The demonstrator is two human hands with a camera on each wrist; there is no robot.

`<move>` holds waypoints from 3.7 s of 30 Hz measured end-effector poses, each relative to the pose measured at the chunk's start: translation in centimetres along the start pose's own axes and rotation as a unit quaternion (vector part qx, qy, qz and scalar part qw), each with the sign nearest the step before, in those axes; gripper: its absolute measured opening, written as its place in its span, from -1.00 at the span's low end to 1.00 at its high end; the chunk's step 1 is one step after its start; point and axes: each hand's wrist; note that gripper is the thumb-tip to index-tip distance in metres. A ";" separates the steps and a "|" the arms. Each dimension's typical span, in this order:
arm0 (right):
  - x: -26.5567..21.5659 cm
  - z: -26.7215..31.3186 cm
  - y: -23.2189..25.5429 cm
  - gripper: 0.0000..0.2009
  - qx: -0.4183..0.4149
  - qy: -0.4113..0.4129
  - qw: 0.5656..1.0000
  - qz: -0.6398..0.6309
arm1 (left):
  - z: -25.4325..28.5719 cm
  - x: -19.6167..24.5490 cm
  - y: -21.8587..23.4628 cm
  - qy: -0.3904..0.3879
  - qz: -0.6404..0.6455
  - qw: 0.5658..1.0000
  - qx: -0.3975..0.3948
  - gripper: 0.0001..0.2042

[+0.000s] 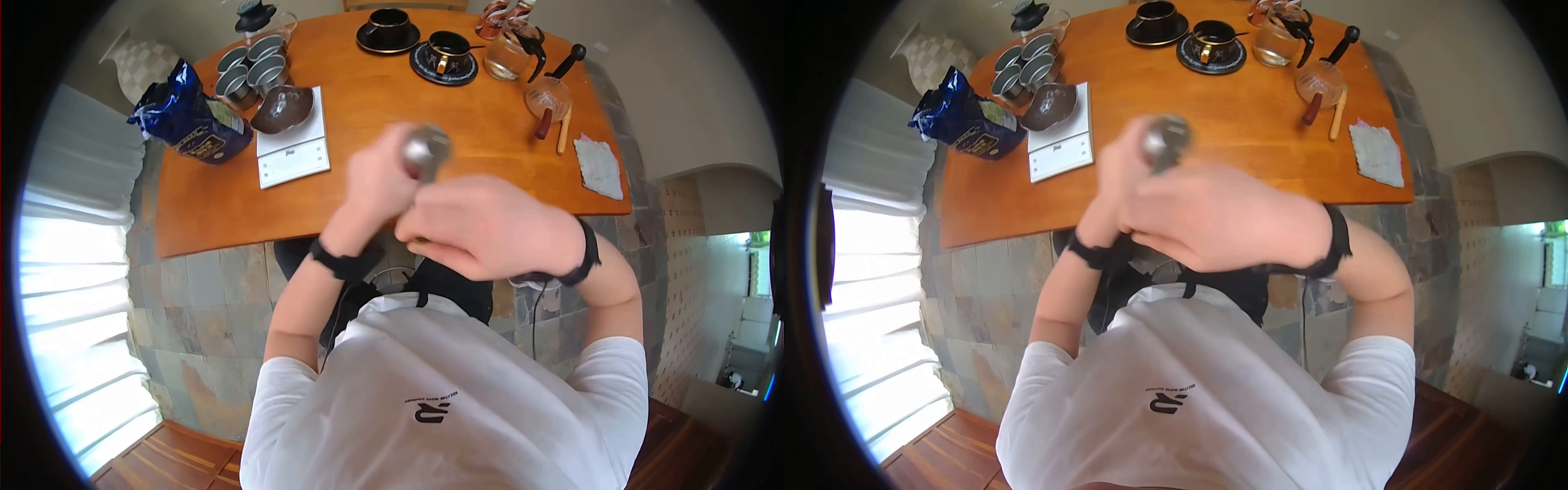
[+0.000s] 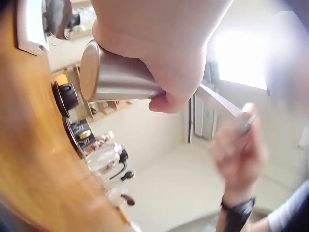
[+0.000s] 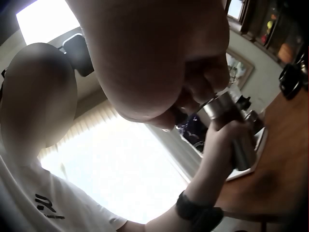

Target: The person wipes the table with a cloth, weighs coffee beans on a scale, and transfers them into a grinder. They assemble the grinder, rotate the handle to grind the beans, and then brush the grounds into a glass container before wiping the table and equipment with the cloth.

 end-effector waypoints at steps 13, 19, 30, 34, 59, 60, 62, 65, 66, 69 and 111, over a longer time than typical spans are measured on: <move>2.7 -2.7 -0.1 -0.90 0.125 -0.096 0.986 -0.055 | 2.6 -2.9 -0.6 -0.224 -0.099 0.958 -0.152 -0.50; 2.0 1.3 -0.8 -0.89 0.093 -0.086 0.988 -0.089 | 2.1 -2.8 5.0 0.015 0.124 0.991 0.051 -0.55; 1.1 0.1 0.6 -0.85 0.021 -0.114 0.989 -0.092 | 1.1 -3.4 2.9 0.038 0.167 0.983 0.060 -0.55; 6.2 -2.8 0.2 -0.85 0.068 -0.153 0.972 -0.166 | 2.9 0.1 -0.1 -0.070 0.008 0.969 -0.236 -0.47; 7.3 -3.4 1.0 -0.85 0.094 -0.114 0.988 -0.038 | 3.2 0.2 0.8 -0.120 -0.011 0.980 -0.156 -0.45; 10.0 -2.1 1.0 -0.85 0.102 -0.134 0.985 -0.044 | 3.3 -0.5 1.6 -0.125 -0.012 0.979 -0.161 -0.45; 8.6 0.6 1.4 -0.88 0.000 -0.224 0.969 -0.106 | 3.0 -3.1 4.4 -0.006 0.179 0.984 0.012 -0.49; 0.9 -0.6 1.0 -0.89 -0.017 -0.095 0.993 -0.068 | 0.9 -2.4 4.3 0.003 0.032 0.998 0.045 -0.52; -0.2 -1.7 0.6 -0.90 0.016 -0.033 0.998 -0.059 | 0.7 -1.3 3.0 0.058 0.018 0.998 -0.017 -0.49; 7.2 -4.3 1.7 -0.85 0.061 -0.102 0.992 -0.029 | 2.5 -2.2 -0.5 -0.135 -0.114 0.979 -0.106 -0.48; 4.4 -5.4 0.5 -0.87 0.061 -0.114 0.984 -0.118 | 3.2 -0.9 1.1 -0.131 0.026 0.986 -0.099 -0.50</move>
Point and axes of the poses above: each hand's wrist, its own z-axis away from the middle knuckle, its own y-axis out of the back of the hand, x = y × z, and after that the axes turned 5 degrees about z, right-handed
